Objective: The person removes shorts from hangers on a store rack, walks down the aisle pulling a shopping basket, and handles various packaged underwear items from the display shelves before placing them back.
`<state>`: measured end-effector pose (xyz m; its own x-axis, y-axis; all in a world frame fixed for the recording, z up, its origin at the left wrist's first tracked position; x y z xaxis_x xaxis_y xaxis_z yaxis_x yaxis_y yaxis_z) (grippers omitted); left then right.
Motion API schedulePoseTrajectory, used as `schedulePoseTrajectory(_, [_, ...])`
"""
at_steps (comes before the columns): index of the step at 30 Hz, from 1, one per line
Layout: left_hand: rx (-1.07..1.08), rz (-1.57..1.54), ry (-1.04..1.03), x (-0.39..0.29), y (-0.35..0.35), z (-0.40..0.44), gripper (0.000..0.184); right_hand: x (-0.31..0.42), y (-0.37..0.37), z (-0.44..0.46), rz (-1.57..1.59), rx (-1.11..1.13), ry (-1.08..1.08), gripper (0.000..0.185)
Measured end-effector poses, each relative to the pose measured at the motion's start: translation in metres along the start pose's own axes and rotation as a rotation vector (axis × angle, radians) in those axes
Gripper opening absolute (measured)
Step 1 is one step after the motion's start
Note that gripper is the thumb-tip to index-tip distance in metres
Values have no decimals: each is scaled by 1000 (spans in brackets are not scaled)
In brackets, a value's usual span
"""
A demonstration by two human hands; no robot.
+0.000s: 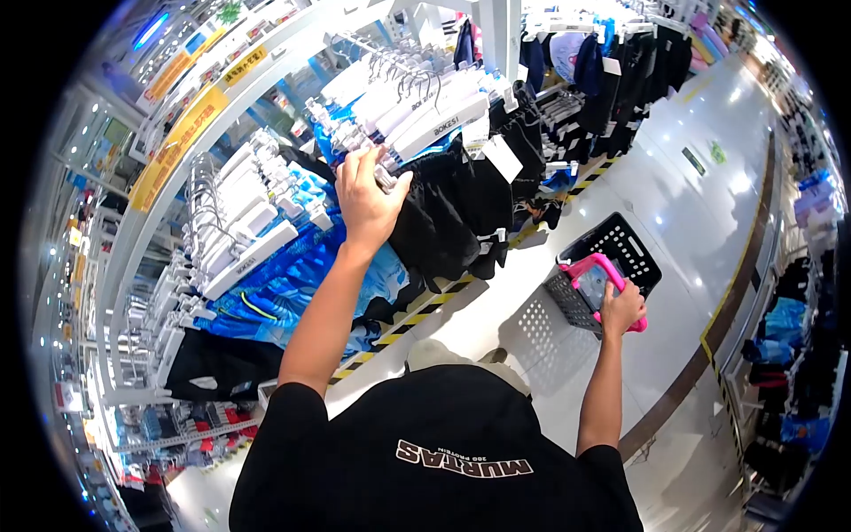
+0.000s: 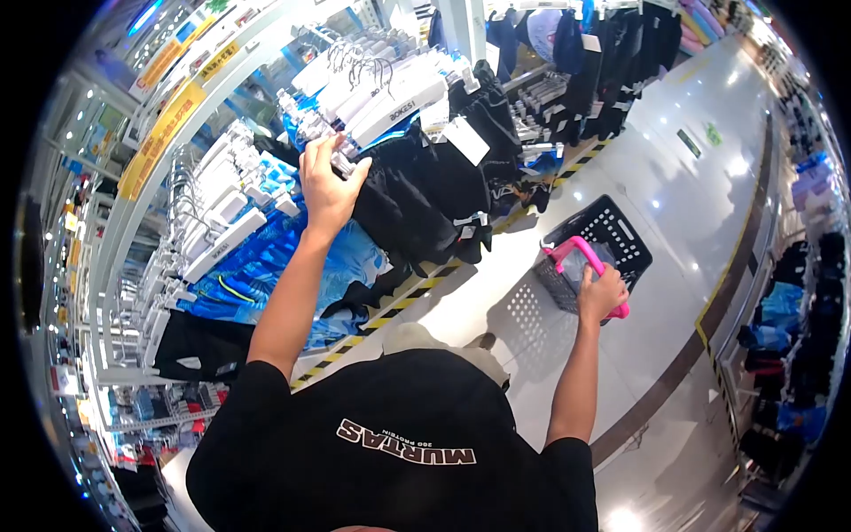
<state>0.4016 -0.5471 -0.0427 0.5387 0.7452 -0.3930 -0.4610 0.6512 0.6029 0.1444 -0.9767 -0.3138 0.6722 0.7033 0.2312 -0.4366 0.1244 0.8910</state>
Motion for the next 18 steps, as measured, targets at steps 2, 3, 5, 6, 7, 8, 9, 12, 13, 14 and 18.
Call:
schedulePoseTrajectory(2, [42,-14,-3,4,-6,4,42,-4,-5,7,11,25,3,41])
schedulePoseTrajectory(3, [34,-14,2,4,-5,6,34,-6,-5,10,20,23,7,41])
schedulePoseTrajectory(5, [16,30,-20,4,-4,8,29,-9,-7,15,29,23,11,41])
schedulePoseTrajectory(6, [9,53,-31,4,-3,8,27,-10,-7,18,19,20,15,41])
schedulePoseTrajectory(7, [-39,125,-120,-3,3,9,20,-12,-9,20,10,16,17,41])
schedulePoseTrajectory(8, [-48,141,-130,-5,7,10,21,-12,-11,22,1,14,18,41])
schedulePoseTrajectory(9, [-55,155,-140,-9,12,9,21,-12,-9,24,-18,24,16,41])
schedulePoseTrajectory(12, [-53,140,-164,-22,21,8,19,-15,-10,28,-20,12,23,41])
schedulePoseTrajectory(13, [-38,126,-167,-22,23,10,19,-17,-11,26,-22,22,16,41])
schedulePoseTrajectory(14, [-29,110,-170,-22,24,12,20,-19,-12,26,-24,27,10,41])
schedulePoseTrajectory(18, [122,-18,-46,-8,22,31,15,-19,-15,30,-25,80,5,41])
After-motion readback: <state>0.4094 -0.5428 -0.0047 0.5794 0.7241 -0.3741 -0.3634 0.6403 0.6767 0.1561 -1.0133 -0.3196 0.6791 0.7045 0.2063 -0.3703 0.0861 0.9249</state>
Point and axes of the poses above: each hand's wrist, its own z-axis towards the middle knuckle, its own y-axis out of the back of the hand, x = y × z, the point moved 7 cm from there along z, towards the middle knuckle, and after that the axes turned 4 degrees about y, right-handed, at the moved point
